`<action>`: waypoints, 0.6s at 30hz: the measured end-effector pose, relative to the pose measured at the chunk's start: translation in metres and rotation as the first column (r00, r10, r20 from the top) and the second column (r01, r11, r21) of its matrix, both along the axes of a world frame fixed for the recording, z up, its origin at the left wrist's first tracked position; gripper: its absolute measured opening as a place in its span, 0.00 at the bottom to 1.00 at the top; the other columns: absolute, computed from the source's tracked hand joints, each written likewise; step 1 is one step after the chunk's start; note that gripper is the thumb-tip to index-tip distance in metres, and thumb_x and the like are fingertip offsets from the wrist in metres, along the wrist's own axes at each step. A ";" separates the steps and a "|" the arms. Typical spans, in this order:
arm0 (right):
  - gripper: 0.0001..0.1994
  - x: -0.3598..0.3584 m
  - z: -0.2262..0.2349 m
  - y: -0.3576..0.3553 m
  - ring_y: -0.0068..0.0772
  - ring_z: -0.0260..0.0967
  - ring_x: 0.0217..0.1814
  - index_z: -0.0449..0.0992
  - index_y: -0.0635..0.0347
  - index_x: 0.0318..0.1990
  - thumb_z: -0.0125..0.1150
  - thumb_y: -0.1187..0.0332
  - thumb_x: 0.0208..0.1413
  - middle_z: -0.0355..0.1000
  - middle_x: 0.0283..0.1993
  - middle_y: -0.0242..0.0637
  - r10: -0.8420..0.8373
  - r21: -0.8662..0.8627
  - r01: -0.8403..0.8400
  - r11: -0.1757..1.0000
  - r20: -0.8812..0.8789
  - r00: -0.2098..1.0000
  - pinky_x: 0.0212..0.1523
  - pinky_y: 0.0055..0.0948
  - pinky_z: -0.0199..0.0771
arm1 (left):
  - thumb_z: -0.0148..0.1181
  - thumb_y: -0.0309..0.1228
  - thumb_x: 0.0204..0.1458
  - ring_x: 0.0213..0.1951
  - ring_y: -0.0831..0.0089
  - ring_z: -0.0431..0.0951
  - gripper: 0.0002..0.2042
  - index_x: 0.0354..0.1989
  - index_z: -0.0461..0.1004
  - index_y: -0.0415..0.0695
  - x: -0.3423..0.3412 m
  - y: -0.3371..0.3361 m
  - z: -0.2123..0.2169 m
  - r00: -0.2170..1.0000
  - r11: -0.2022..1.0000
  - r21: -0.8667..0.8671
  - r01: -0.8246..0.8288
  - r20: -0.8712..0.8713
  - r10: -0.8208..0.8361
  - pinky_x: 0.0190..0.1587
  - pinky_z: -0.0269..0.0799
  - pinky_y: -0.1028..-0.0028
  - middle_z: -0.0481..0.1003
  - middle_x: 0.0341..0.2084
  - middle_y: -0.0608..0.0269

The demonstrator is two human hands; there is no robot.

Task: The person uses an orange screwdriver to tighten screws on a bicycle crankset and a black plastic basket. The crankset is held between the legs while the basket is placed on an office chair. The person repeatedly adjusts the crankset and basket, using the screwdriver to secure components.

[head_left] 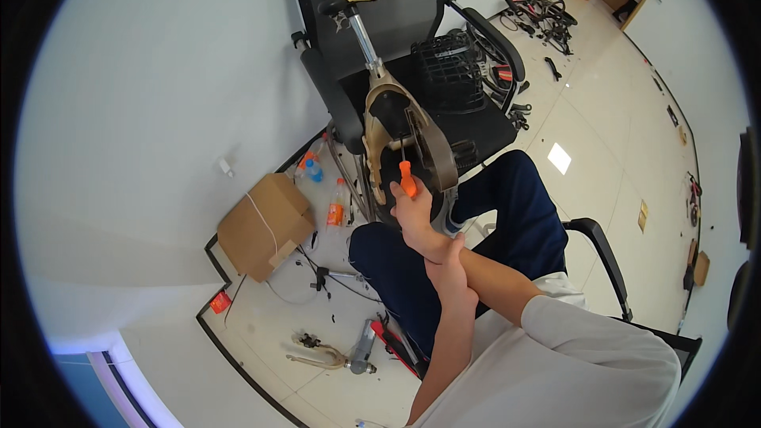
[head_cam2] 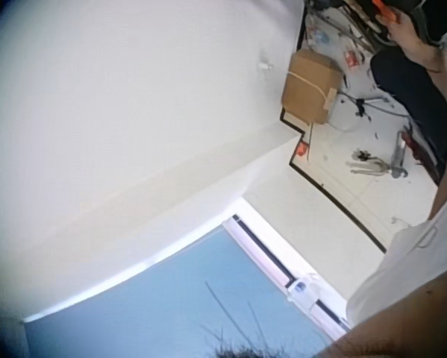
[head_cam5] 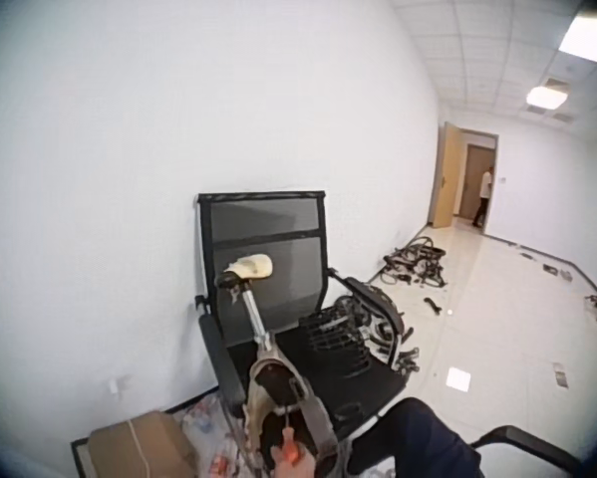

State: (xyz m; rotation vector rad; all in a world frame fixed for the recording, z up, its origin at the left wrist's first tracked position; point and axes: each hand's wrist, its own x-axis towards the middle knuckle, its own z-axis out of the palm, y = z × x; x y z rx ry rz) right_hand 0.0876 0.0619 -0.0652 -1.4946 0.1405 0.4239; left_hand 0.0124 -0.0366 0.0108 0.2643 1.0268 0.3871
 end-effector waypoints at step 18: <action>0.19 0.023 0.014 -0.022 0.16 0.52 0.16 0.61 0.60 0.53 0.60 0.69 0.57 0.66 0.26 0.36 0.106 0.170 -0.068 0.983 -0.227 0.968 0.14 0.20 0.48 | 0.68 0.27 0.47 0.41 0.68 0.75 0.24 0.52 0.65 0.42 0.013 -0.014 -0.004 0.994 0.994 -0.067 0.083 0.081 -0.078 0.43 0.72 0.68 0.71 0.42 0.60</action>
